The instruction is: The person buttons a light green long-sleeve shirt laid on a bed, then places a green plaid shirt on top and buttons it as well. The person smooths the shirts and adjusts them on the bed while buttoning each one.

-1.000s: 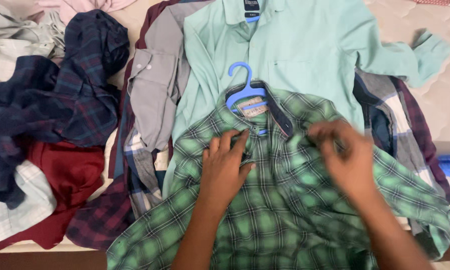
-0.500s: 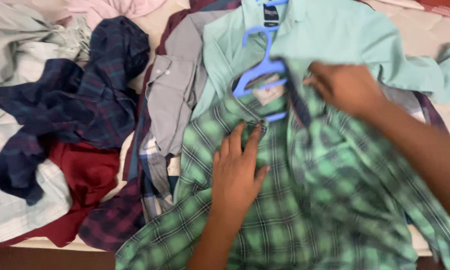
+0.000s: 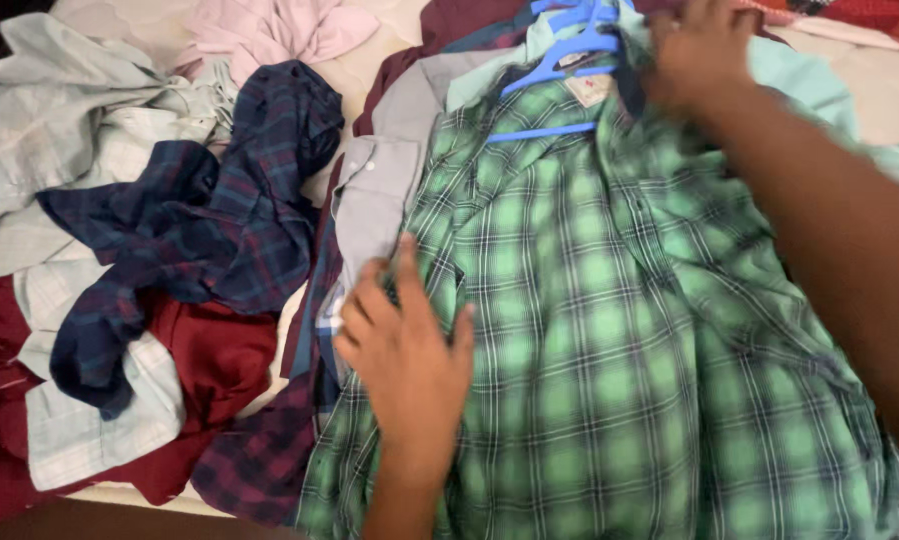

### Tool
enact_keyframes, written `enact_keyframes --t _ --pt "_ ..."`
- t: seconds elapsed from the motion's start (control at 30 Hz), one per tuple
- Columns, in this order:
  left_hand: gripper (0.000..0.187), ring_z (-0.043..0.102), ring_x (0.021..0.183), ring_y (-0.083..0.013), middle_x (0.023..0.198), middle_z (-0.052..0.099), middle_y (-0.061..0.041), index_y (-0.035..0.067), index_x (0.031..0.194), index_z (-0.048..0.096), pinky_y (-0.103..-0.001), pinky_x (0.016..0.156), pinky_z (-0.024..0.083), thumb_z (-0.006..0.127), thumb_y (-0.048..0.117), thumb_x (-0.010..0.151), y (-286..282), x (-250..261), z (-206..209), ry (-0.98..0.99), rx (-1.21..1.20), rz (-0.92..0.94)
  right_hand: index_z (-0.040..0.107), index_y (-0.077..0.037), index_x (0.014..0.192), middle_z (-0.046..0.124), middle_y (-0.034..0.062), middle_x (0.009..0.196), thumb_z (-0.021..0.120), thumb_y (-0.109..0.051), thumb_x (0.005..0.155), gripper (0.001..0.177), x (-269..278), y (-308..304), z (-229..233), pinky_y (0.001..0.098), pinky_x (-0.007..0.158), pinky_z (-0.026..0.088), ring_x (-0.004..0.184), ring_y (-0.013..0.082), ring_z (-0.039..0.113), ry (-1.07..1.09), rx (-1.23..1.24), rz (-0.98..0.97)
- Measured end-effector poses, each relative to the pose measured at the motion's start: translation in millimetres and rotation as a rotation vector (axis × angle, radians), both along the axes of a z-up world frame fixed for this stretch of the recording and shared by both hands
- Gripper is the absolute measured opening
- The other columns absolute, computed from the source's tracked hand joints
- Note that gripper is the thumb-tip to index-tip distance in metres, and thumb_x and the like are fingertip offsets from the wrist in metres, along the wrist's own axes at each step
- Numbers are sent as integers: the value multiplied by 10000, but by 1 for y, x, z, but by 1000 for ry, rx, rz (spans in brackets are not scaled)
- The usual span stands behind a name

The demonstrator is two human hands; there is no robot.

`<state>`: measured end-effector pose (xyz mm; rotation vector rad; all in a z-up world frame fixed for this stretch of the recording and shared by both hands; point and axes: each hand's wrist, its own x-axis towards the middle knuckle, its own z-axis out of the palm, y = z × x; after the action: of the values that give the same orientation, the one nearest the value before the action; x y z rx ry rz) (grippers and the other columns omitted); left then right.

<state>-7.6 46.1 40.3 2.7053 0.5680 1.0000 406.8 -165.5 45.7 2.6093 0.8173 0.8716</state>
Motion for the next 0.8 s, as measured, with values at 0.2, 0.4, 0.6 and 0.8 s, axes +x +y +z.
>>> enact_keyframes --t 0.2,0.4,0.6,0.8 --pt "799 556 1092 -351 1233 619 -151 37 1412 517 -540 881 387 766 472 789 22 -6 -14 128 -170 -6 540 -9 1387 549 233 1354 657 -629 926 782 -211 -38 -49 603 1019 391 1279 439 495 281 381 35" --pt "338 589 1179 -279 1183 687 -35 132 1057 645 -501 984 417 702 425 898 25 -14 0 440 -432 -52 687 -90 1205 652 170 1208 680 -599 866 612 -351 -92 -59 577 999 415 1153 406 559 413 501 -401" --pt "329 444 1330 -458 1434 474 -246 55 957 601 -581 992 391 748 348 939 7 -7 -5 -33 -328 -264 685 -118 1221 605 139 1210 764 -350 873 425 -413 -62 -64 537 953 414 1138 380 535 257 734 -297" --pt "691 528 1202 -388 1283 614 -180 33 1507 422 -611 930 358 699 293 930 20 -2 -24 121 -381 -43 677 -111 1133 631 101 1152 696 -116 873 261 -417 -16 -61 498 955 406 1087 334 548 211 901 -97"
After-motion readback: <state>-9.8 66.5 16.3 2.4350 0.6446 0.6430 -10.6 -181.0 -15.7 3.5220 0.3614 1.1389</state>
